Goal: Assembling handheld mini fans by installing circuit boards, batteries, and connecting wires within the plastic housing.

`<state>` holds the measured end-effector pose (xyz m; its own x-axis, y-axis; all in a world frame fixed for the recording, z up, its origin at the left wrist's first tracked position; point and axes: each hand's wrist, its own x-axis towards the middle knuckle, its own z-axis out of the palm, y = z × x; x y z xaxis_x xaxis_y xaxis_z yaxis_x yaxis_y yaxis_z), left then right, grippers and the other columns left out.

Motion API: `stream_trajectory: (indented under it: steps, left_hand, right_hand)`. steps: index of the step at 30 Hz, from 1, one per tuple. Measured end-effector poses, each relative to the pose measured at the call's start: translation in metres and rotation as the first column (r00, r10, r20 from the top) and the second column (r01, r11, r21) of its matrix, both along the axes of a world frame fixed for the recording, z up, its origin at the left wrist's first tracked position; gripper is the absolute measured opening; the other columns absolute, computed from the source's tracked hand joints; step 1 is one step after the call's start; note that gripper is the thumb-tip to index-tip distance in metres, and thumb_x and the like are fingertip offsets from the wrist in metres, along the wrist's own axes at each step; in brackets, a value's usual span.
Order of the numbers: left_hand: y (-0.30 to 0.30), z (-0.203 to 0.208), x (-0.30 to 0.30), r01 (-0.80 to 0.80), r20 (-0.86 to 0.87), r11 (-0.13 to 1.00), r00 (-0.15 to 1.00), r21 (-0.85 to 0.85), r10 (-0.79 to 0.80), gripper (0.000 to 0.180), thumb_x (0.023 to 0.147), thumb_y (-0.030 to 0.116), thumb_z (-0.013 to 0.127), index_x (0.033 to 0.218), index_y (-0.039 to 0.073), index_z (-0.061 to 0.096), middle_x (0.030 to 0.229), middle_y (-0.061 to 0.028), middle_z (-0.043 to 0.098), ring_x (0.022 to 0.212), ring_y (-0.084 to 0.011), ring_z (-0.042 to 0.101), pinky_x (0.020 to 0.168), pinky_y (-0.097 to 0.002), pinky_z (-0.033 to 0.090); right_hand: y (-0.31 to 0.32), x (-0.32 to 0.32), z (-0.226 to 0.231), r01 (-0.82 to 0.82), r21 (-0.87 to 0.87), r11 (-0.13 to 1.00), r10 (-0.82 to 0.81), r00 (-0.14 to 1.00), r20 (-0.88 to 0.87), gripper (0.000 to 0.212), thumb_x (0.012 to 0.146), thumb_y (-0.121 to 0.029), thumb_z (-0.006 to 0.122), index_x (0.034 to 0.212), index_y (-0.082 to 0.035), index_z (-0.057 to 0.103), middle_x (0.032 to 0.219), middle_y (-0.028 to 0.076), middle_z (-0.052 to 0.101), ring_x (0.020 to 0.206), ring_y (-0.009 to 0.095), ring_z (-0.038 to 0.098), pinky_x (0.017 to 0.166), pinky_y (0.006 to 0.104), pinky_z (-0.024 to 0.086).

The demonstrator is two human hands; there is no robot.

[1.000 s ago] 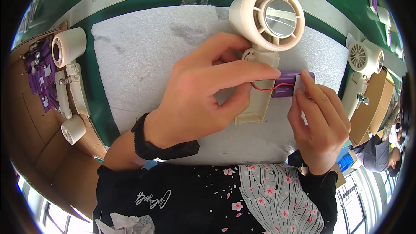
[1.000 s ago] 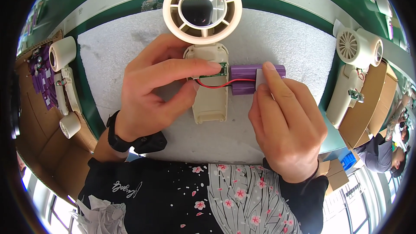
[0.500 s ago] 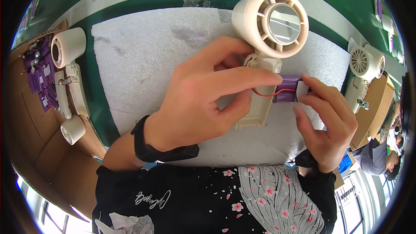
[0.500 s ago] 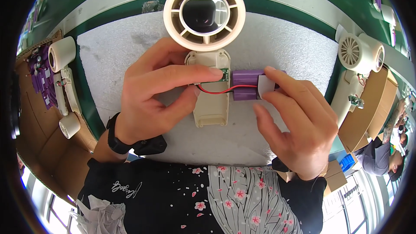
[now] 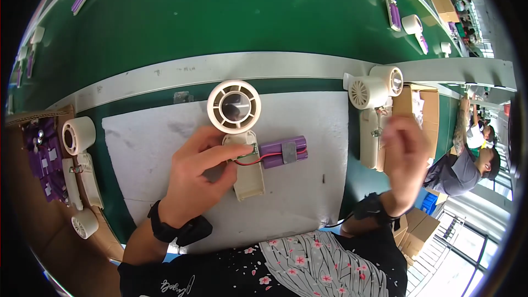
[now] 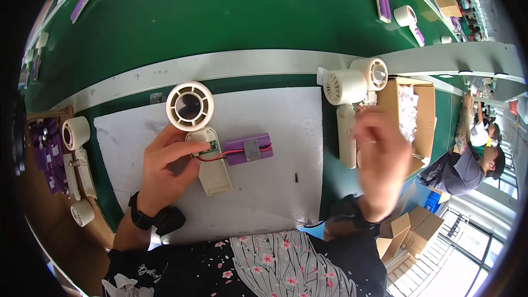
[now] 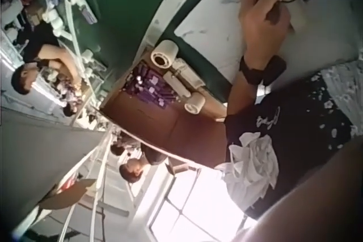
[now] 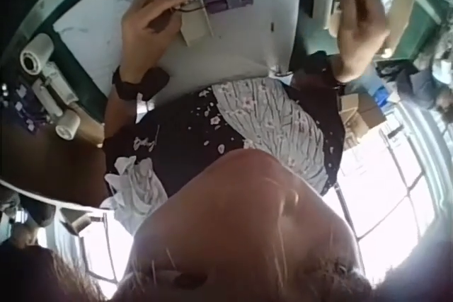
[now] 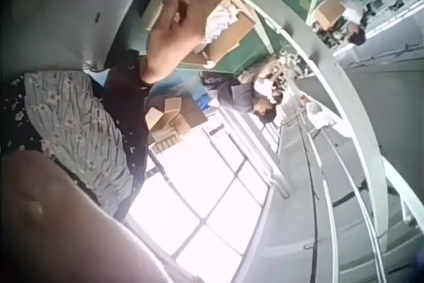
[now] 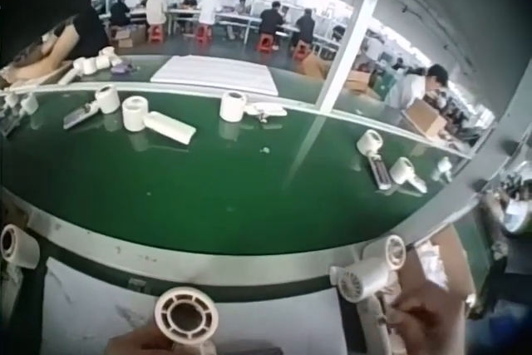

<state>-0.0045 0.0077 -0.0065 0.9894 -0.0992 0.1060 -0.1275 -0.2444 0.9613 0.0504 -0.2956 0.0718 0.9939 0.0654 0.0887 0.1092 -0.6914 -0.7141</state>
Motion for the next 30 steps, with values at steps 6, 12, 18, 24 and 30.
stream_trajectory:
  steps: [6, 12, 18, 24, 30]
  left_hand:
    - [-0.003, 0.005, 0.006, 0.02, 0.017, 0.999, 1.0, 0.045, -0.021, 0.042, 0.069, -0.013, 0.062, 0.102, 0.011, 0.073, 0.104, -0.0099, 0.062, 0.078, -0.0186, 0.065, 0.068, -0.0274, 0.054]
    - [0.002, -0.001, 0.002, 0.0, -0.028, 1.0, 1.0, 0.005, 0.0, 0.04, 0.069, -0.012, 0.063, 0.101, 0.011, 0.073, 0.103, -0.0093, 0.062, 0.078, -0.0185, 0.064, 0.068, -0.0276, 0.055]
    - [-0.004, 0.007, 0.002, -0.006, -0.018, 1.0, 1.0, 0.03, 0.006, 0.039, 0.069, -0.011, 0.064, 0.1, 0.011, 0.073, 0.102, -0.0094, 0.062, 0.078, -0.0186, 0.064, 0.068, -0.0276, 0.055]
    - [-0.001, 0.003, 0.004, 0.008, -0.029, 1.0, 1.0, 0.01, -0.007, 0.038, 0.069, -0.01, 0.065, 0.1, 0.011, 0.074, 0.101, -0.0096, 0.062, 0.076, -0.0186, 0.063, 0.066, -0.0278, 0.054]
    - [-0.001, -0.003, 0.004, -0.009, 0.006, 1.0, 1.0, 0.01, 0.009, 0.039, 0.069, -0.009, 0.065, 0.1, 0.012, 0.074, 0.101, -0.009, 0.062, 0.073, -0.0184, 0.062, 0.064, -0.0277, 0.054]
  right_hand:
    - [-0.032, 0.002, 0.025, 0.629, -0.255, 0.734, -0.569, 0.775, 0.276, 0.011, 0.086, -0.006, 0.066, 0.095, -0.002, 0.061, 0.077, 0.0, 0.058, 0.064, 0.006, 0.048, 0.056, 0.02, 0.038]
    - [0.081, -0.003, -0.029, -0.542, -0.223, 0.81, 0.563, 0.826, 0.038, 0.055, 0.057, -0.004, 0.081, 0.109, -0.004, 0.065, 0.115, 0.012, 0.062, 0.098, 0.034, 0.06, 0.083, 0.0432, 0.05]
    - [0.08, -0.004, -0.054, -0.649, -0.192, 0.736, 0.672, 0.735, 0.09, 0.054, 0.055, -0.009, 0.084, 0.106, -0.003, 0.067, 0.11, 0.012, 0.064, 0.095, 0.032, 0.062, 0.081, 0.0394, 0.053]
    - [0.076, -0.008, -0.05, -0.675, -0.071, 0.735, 0.678, 0.729, 0.088, 0.047, 0.057, -0.01, 0.085, 0.101, 0.0, 0.069, 0.099, 0.015, 0.068, 0.083, 0.03, 0.066, 0.07, 0.0335, 0.055]
    - [0.062, -0.009, -0.044, -0.654, 0.257, 0.712, 0.696, 0.706, -0.13, 0.042, 0.065, -0.009, 0.083, 0.102, 0.002, 0.066, 0.098, 0.016, 0.068, 0.079, 0.03, 0.069, 0.07, 0.0326, 0.055]
